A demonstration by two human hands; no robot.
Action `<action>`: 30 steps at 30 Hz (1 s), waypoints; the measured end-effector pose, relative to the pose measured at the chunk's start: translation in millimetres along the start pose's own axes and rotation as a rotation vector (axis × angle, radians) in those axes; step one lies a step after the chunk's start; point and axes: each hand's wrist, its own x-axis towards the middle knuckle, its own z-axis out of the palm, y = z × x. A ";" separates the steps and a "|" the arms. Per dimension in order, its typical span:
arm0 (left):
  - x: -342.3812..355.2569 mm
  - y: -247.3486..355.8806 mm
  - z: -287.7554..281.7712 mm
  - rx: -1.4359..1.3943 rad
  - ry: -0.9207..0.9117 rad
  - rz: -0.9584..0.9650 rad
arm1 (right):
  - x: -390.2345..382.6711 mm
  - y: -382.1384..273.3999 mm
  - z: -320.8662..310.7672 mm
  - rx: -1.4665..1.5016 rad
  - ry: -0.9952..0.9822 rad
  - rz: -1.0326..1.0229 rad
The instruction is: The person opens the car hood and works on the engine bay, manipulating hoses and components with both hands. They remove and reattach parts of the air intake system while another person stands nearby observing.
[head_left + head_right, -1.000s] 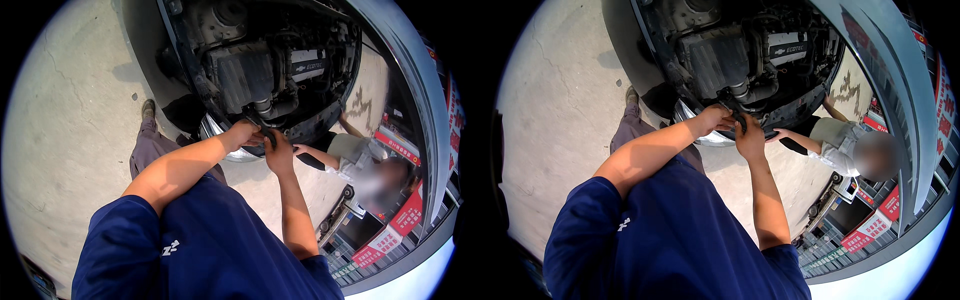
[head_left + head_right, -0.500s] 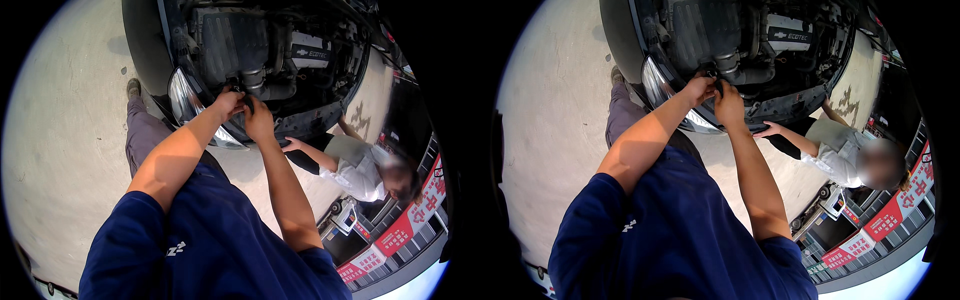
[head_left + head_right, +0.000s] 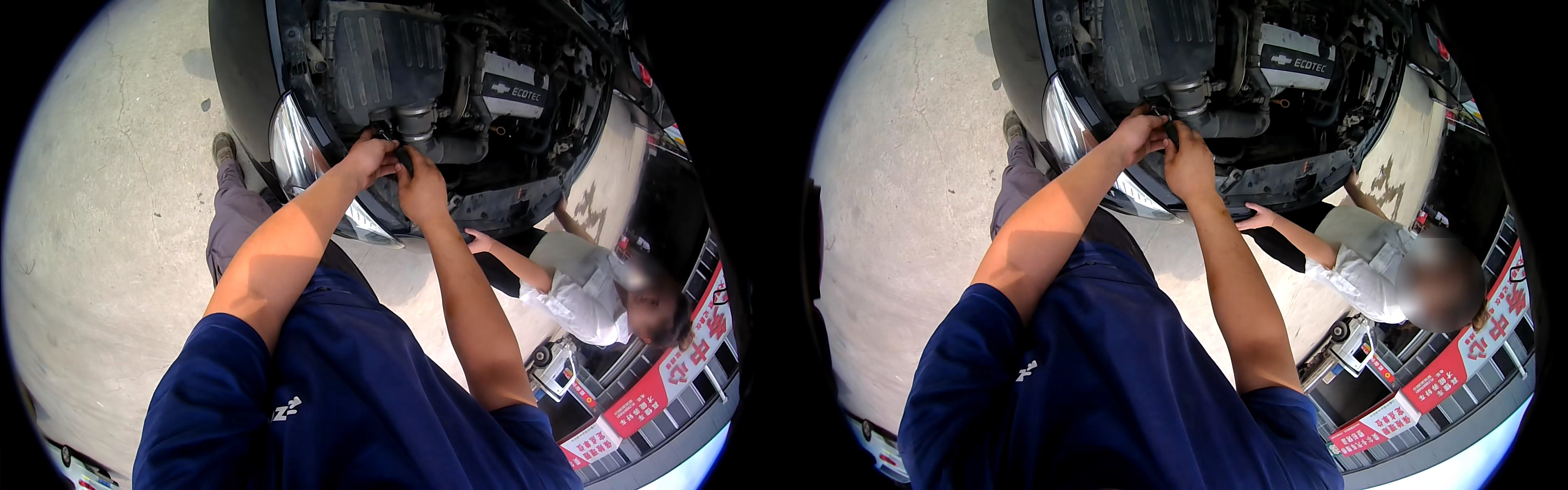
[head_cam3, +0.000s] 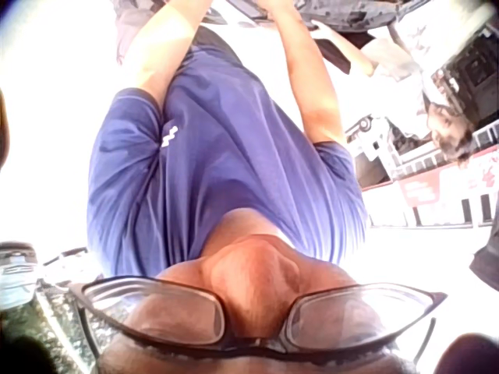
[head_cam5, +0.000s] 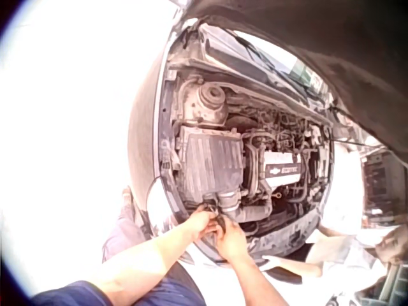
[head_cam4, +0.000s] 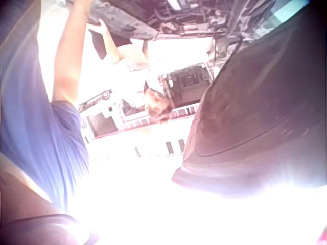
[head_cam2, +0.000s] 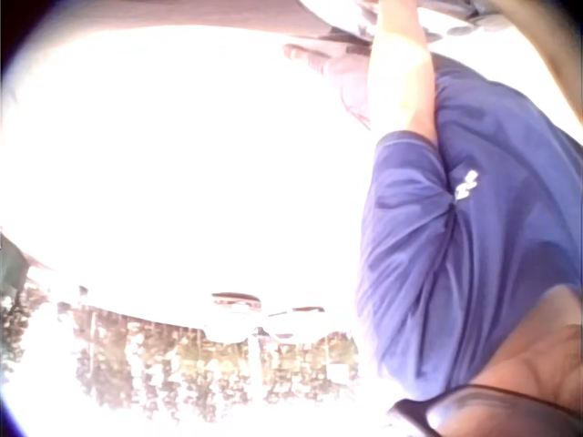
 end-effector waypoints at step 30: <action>8.1 9.9 4.1 0.029 0.083 0.058 | 38.3 -6.2 -21.4 0.764 -0.228 0.799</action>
